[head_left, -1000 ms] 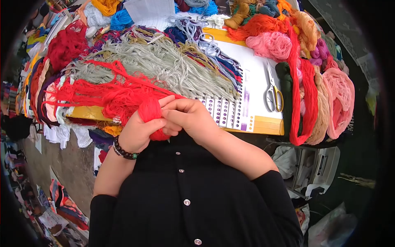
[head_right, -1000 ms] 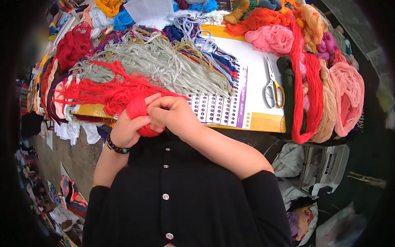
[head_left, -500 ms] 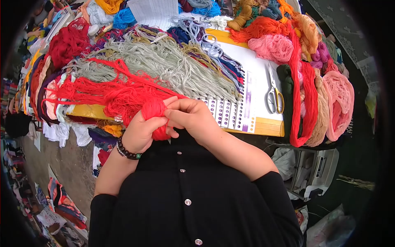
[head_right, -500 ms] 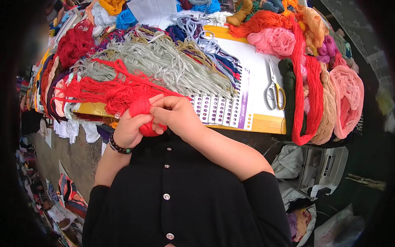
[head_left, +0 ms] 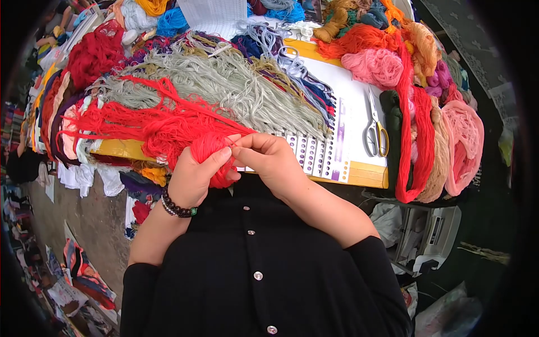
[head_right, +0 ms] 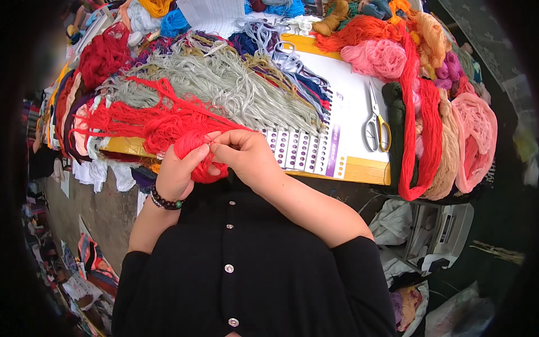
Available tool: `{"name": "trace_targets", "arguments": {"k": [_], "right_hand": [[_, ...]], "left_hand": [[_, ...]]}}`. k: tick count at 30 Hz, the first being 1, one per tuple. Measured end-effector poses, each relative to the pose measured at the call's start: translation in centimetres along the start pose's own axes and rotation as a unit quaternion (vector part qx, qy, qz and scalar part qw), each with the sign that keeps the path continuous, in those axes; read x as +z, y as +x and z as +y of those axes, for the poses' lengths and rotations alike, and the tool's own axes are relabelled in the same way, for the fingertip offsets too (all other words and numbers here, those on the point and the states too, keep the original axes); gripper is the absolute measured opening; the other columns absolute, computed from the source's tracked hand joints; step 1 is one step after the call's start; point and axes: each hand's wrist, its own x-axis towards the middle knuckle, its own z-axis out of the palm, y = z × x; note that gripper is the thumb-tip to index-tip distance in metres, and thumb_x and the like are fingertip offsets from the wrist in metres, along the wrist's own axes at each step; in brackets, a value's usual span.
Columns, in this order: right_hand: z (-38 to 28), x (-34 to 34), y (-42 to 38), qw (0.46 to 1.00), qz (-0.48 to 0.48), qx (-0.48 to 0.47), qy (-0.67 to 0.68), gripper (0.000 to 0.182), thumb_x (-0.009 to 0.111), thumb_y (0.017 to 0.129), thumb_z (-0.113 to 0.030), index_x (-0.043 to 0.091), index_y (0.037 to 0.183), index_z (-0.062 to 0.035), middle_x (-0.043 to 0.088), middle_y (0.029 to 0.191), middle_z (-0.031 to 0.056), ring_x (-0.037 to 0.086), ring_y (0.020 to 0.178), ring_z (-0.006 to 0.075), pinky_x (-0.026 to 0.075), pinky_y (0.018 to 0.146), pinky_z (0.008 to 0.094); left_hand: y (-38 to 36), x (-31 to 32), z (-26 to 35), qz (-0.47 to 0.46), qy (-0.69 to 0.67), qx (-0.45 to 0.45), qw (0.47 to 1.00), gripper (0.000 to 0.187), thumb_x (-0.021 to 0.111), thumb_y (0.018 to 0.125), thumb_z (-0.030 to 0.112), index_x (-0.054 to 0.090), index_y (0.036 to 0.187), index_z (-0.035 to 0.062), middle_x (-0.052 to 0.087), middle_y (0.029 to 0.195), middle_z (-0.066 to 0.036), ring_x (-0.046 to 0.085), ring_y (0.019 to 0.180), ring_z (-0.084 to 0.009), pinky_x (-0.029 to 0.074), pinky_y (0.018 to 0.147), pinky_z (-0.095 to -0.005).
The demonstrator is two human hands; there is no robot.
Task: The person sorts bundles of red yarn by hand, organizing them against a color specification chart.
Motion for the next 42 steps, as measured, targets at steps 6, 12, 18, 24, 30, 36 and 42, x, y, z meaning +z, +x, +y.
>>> {"name": "trace_targets", "arguments": {"k": [6, 12, 18, 24, 30, 36, 42], "right_hand": [[0.3, -0.3, 0.1, 1.0, -0.016, 0.003, 0.009, 0.009, 0.059, 0.086, -0.005, 0.063, 0.088, 0.0029, 0.063, 0.082, 0.0041, 0.058, 0.072, 0.0105, 0.046, 0.071, 0.0237], [0.2, -0.4, 0.2, 1.0, -0.016, 0.014, 0.017, 0.009, 0.058, 0.086, -0.006, 0.061, 0.087, 0.0014, 0.063, 0.08, 0.0058, 0.06, 0.07, 0.0131, 0.046, 0.073, 0.0251], [0.2, -1.5, 0.9, 0.964, 0.02, 0.058, 0.259, 0.013, 0.053, 0.087, -0.015, 0.06, 0.09, -0.0054, 0.06, 0.075, 0.0029, 0.059, 0.082, 0.0162, 0.042, 0.088, 0.0309], [-0.6, -1.2, 1.0, 0.991, -0.007, 0.061, 0.115, 0.016, 0.058, 0.085, -0.016, 0.064, 0.09, -0.0029, 0.042, 0.058, -0.0047, 0.034, 0.051, 0.0065, 0.034, 0.056, 0.0227], [0.3, -0.3, 1.0, 0.998, -0.024, 0.049, 0.03, 0.01, 0.059, 0.084, -0.009, 0.064, 0.083, 0.0004, 0.06, 0.068, 0.0026, 0.046, 0.055, 0.0064, 0.035, 0.054, 0.0206], [0.7, -0.6, 1.0, 0.998, -0.013, 0.042, 0.045, 0.009, 0.058, 0.086, -0.006, 0.062, 0.085, 0.0012, 0.06, 0.071, 0.0036, 0.049, 0.057, 0.0075, 0.039, 0.057, 0.0222], [0.3, -0.5, 0.5, 0.998, -0.003, 0.014, 0.054, 0.007, 0.058, 0.086, -0.004, 0.061, 0.087, 0.0019, 0.062, 0.077, 0.005, 0.053, 0.06, 0.0093, 0.045, 0.062, 0.0231]], "left_hand": [[0.2, 0.3, -0.5, 0.04, 0.018, 0.023, 0.999, 0.025, 0.048, 0.094, 0.013, 0.057, 0.111, -0.0024, 0.064, 0.09, -0.009, 0.064, 0.075, -0.0153, 0.055, 0.063, -0.0271], [0.1, 0.0, -1.1, 0.069, 0.044, 0.052, 0.995, 0.022, 0.045, 0.095, 0.012, 0.058, 0.103, -0.0029, 0.065, 0.086, -0.01, 0.064, 0.074, -0.0154, 0.053, 0.062, -0.026], [0.5, -1.0, -0.6, 0.088, 0.021, 0.113, 0.989, 0.022, 0.045, 0.093, 0.011, 0.058, 0.102, -0.0046, 0.065, 0.082, -0.01, 0.063, 0.08, -0.0168, 0.049, 0.076, -0.0294], [0.1, 0.3, 0.5, -0.036, -0.006, 0.065, 0.997, 0.041, 0.042, 0.087, 0.002, 0.044, 0.126, -0.0056, 0.064, 0.085, -0.012, 0.062, 0.077, -0.0168, 0.048, 0.074, -0.0282], [0.3, 0.5, -0.7, -0.058, 0.149, 0.054, 0.986, 0.047, 0.04, 0.085, -0.004, 0.038, 0.133, -0.0023, 0.061, 0.089, -0.008, 0.057, 0.067, -0.0119, 0.044, 0.057, -0.0216], [0.0, 0.4, 0.1, -0.026, 0.113, 0.012, 0.993, 0.043, 0.044, 0.087, 0.005, 0.044, 0.129, -0.0038, 0.062, 0.091, -0.007, 0.047, 0.048, -0.007, 0.043, 0.052, -0.0211], [0.2, 0.1, -0.3, -0.021, 0.006, -0.004, 1.0, 0.044, 0.043, 0.087, 0.007, 0.044, 0.129, -0.0051, 0.063, 0.096, -0.009, 0.047, 0.045, -0.0082, 0.045, 0.053, -0.0236]]}}
